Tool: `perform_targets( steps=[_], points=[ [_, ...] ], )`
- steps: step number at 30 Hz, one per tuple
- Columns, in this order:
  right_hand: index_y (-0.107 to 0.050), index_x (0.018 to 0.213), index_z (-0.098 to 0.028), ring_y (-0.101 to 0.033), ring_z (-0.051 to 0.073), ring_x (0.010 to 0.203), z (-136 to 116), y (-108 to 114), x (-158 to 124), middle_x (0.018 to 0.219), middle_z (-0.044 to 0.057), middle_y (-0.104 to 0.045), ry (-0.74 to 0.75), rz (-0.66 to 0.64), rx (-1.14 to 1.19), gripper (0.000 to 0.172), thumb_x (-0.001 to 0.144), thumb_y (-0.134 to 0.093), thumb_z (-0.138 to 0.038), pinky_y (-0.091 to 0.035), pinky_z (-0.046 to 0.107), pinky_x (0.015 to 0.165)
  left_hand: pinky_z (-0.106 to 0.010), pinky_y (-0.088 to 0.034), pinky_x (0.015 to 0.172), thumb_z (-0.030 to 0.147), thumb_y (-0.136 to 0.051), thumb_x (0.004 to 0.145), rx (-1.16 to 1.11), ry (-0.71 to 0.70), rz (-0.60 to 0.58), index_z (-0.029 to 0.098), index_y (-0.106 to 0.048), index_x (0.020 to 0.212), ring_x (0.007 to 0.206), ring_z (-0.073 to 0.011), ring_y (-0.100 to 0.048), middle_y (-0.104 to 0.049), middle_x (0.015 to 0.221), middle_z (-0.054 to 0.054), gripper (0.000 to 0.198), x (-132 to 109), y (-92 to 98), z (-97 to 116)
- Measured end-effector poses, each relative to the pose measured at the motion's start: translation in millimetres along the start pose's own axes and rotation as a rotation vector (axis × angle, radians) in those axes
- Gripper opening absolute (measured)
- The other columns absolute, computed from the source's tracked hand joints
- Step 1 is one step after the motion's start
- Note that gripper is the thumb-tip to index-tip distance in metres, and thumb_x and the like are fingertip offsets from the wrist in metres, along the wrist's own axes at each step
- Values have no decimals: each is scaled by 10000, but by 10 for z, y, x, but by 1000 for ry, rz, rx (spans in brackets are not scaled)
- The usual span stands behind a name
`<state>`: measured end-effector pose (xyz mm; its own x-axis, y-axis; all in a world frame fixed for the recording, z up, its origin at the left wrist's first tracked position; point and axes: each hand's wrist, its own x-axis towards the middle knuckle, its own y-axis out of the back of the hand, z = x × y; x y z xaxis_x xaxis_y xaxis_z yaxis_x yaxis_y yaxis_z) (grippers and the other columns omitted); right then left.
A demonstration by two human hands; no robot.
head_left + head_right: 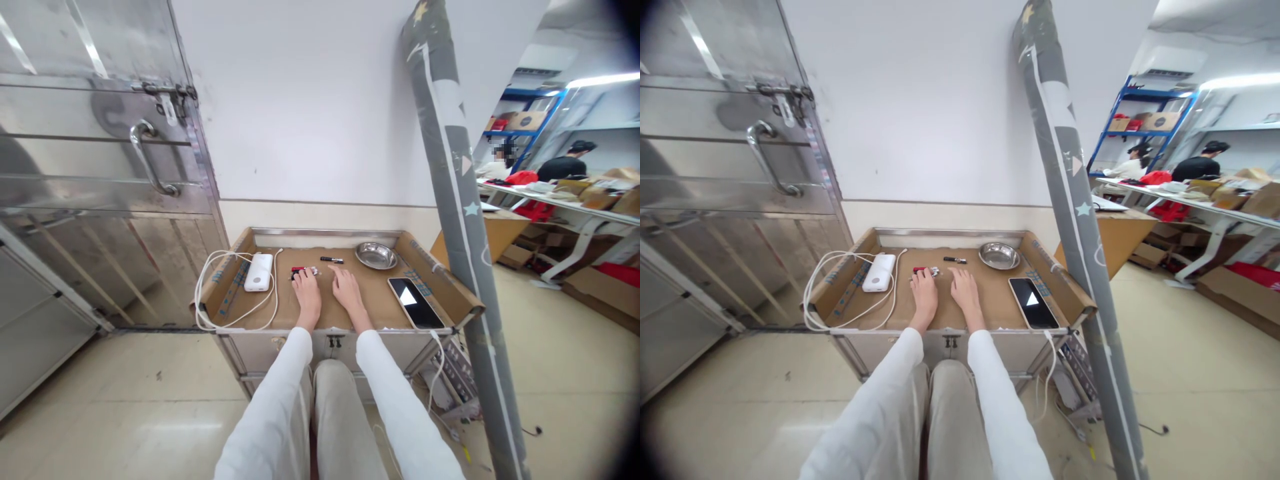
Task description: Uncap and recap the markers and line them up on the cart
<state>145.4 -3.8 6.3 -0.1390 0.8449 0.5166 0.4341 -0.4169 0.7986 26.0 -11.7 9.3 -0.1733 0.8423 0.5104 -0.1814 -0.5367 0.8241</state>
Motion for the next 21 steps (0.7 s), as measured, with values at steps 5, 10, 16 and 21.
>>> perform_targets(
  steps=[5, 10, 16, 21],
  points=[
    [-546, 1230, -245, -479, 186, 1126, -6, 2, 7, 1246, 58, -567, 16, -86, -53, 426, 865, -367, -116, -352, 313, 946, -353, -436, 853, 43, -297, 886, 25, -5, -43, 72, -515, 1072, 975, -232, -530, -541, 1049, -167, 288, -4, 12, 9],
    [-512, 1272, -309, -426, 194, 1199, 0, -20, 30, 1353, 41, -481, 46, -158, -104, 424, 901, -352, -179, -324, 357, 984, -375, -427, 888, 13, -270, 865, 57, -97, -46, 46, -529, 1063, 973, -233, -524, -546, 1029, -179, 327, 14, -31, 4],
    [-503, 1280, -316, -431, 199, 1191, -7, -21, 53, 1345, 42, -487, 41, -170, -105, 421, 911, -339, -195, -315, 363, 983, -376, -430, 884, 16, -285, 853, 56, -124, -38, 36, -533, 1080, 966, -239, -523, -548, 1023, -178, 337, 20, -62, 3],
    [-547, 1213, -225, -476, 195, 1107, -9, -9, 59, 1235, 84, -557, -68, -99, -136, 390, 885, -352, -148, -336, 322, 943, -371, -434, 871, 54, -314, 867, 27, -134, -25, 62, -520, 1113, 989, -242, -523, -540, 1083, -176, 322, 12, -63, 42]
  ],
)
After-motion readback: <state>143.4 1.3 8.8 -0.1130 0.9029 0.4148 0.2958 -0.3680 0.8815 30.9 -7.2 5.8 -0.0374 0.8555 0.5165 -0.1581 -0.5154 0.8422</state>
